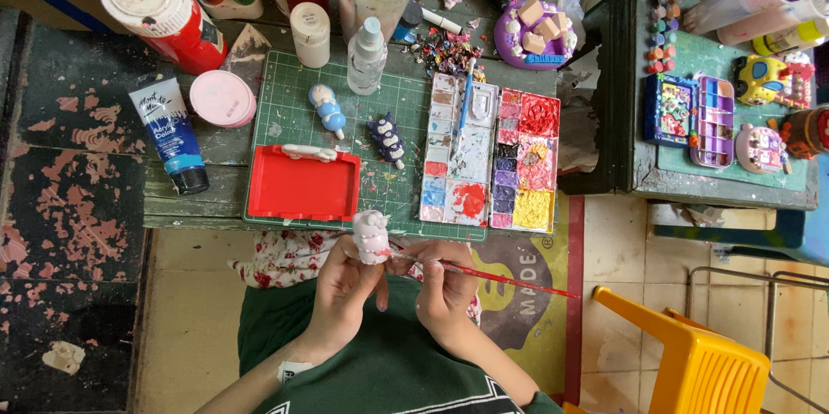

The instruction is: The person paints a small figurine with a fine brush, repeatedly dipping the brush into a paint palette to apply red and white paint. The person rotates the figurine to reach different surfaces and continues applying paint until the end of the clip.

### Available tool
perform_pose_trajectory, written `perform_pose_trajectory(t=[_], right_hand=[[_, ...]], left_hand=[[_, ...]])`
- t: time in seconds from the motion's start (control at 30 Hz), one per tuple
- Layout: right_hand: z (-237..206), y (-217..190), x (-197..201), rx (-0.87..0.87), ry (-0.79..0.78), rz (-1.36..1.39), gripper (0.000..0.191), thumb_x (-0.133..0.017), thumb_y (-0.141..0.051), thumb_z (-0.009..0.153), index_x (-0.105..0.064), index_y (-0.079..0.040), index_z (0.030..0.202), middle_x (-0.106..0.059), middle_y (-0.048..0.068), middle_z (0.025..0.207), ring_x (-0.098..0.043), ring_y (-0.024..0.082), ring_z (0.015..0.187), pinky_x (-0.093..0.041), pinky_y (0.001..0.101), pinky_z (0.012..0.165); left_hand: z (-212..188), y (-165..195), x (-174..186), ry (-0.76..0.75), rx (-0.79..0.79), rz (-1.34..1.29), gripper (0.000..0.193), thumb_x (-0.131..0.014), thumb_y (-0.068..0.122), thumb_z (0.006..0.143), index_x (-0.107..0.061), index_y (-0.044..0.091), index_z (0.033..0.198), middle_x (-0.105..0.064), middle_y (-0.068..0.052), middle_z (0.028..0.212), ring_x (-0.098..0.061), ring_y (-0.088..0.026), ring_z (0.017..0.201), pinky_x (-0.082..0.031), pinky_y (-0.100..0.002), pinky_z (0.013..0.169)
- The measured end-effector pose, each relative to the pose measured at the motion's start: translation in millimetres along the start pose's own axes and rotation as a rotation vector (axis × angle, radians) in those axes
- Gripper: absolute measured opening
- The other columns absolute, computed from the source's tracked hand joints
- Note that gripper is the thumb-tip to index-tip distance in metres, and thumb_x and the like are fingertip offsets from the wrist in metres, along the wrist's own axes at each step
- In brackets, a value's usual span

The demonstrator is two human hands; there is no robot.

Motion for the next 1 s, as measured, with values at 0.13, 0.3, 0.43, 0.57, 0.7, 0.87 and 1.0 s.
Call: perform_pose_trajectory(t=[0.13,0.3,0.43,0.57,0.7,0.87,1.0], right_hand=[[3,-3,-1,0.009,-0.011,0.031,0.012,-0.045,-0.011,0.113,-0.049,0.0,0.11,-0.072,0.023,0.1,-0.071,0.022,0.08,-0.062,0.0357,0.076],[4,-6,0,0.012,0.002,0.031,0.01,-0.044,-0.009,0.113,-0.048,0.0,0.111,-0.071,0.023,0.1,-0.071,0.023,0.08,-0.062,0.0366,0.076],[3,-8,5,0.051,0.04,0.0,0.01,-0.045,-0.011,0.112,-0.048,-0.001,0.111,-0.069,0.022,0.101,-0.072,0.023,0.08,-0.062,0.0364,0.074],[3,-11,4,0.062,-0.007,-0.083,0.01,-0.045,-0.012,0.113,-0.047,-0.002,0.112,-0.07,0.022,0.1,-0.073,0.024,0.08,-0.062,0.0365,0.074],[6,-12,1,0.084,-0.006,-0.012,0.011,-0.044,-0.013,0.113,-0.046,-0.002,0.112,-0.068,0.022,0.103,-0.072,0.024,0.082,-0.063,0.0377,0.074],[9,-9,5,0.042,0.048,0.081,0.011,-0.043,-0.013,0.113,-0.043,-0.002,0.114,-0.063,0.021,0.103,-0.072,0.024,0.082,-0.065,0.039,0.074],[13,-8,6,0.027,0.032,-0.019,0.011,-0.043,-0.013,0.114,-0.043,-0.003,0.115,-0.065,0.022,0.105,-0.072,0.024,0.083,-0.062,0.0367,0.077]], left_hand=[[1,-1,0,0.015,0.019,0.031,0.011,-0.057,0.011,0.105,-0.049,0.005,0.11,-0.067,-0.008,0.1,-0.062,-0.012,0.068,-0.05,-0.027,0.059],[1,1,-1,0.025,0.027,0.024,0.012,-0.058,0.011,0.105,-0.05,0.004,0.11,-0.067,-0.009,0.1,-0.061,-0.013,0.068,-0.049,-0.027,0.059],[1,2,-2,0.013,0.029,0.022,0.012,-0.058,0.012,0.106,-0.05,0.004,0.111,-0.067,-0.009,0.1,-0.061,-0.012,0.068,-0.049,-0.027,0.06],[2,3,-3,0.028,0.038,0.014,0.012,-0.057,0.011,0.104,-0.05,0.004,0.11,-0.067,-0.009,0.103,-0.061,-0.012,0.068,-0.049,-0.027,0.059],[5,5,-5,0.02,0.041,-0.007,0.01,-0.057,0.01,0.104,-0.05,0.004,0.108,-0.067,-0.009,0.102,-0.061,-0.013,0.068,-0.048,-0.027,0.058],[5,4,-3,0.074,0.08,0.014,0.01,-0.057,0.012,0.103,-0.051,0.004,0.105,-0.068,-0.01,0.097,-0.06,-0.013,0.065,-0.044,-0.026,0.057],[6,4,1,0.118,0.067,-0.009,0.014,-0.058,0.013,0.104,-0.048,0.004,0.101,-0.069,-0.011,0.095,-0.06,-0.014,0.065,-0.043,-0.026,0.06]])
Point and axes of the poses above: each hand's wrist, its own z-axis towards the middle knuckle, its own x-axis out of the back of the hand, y = z × x, the point moved 7 cm from there along z, towards the middle knuckle
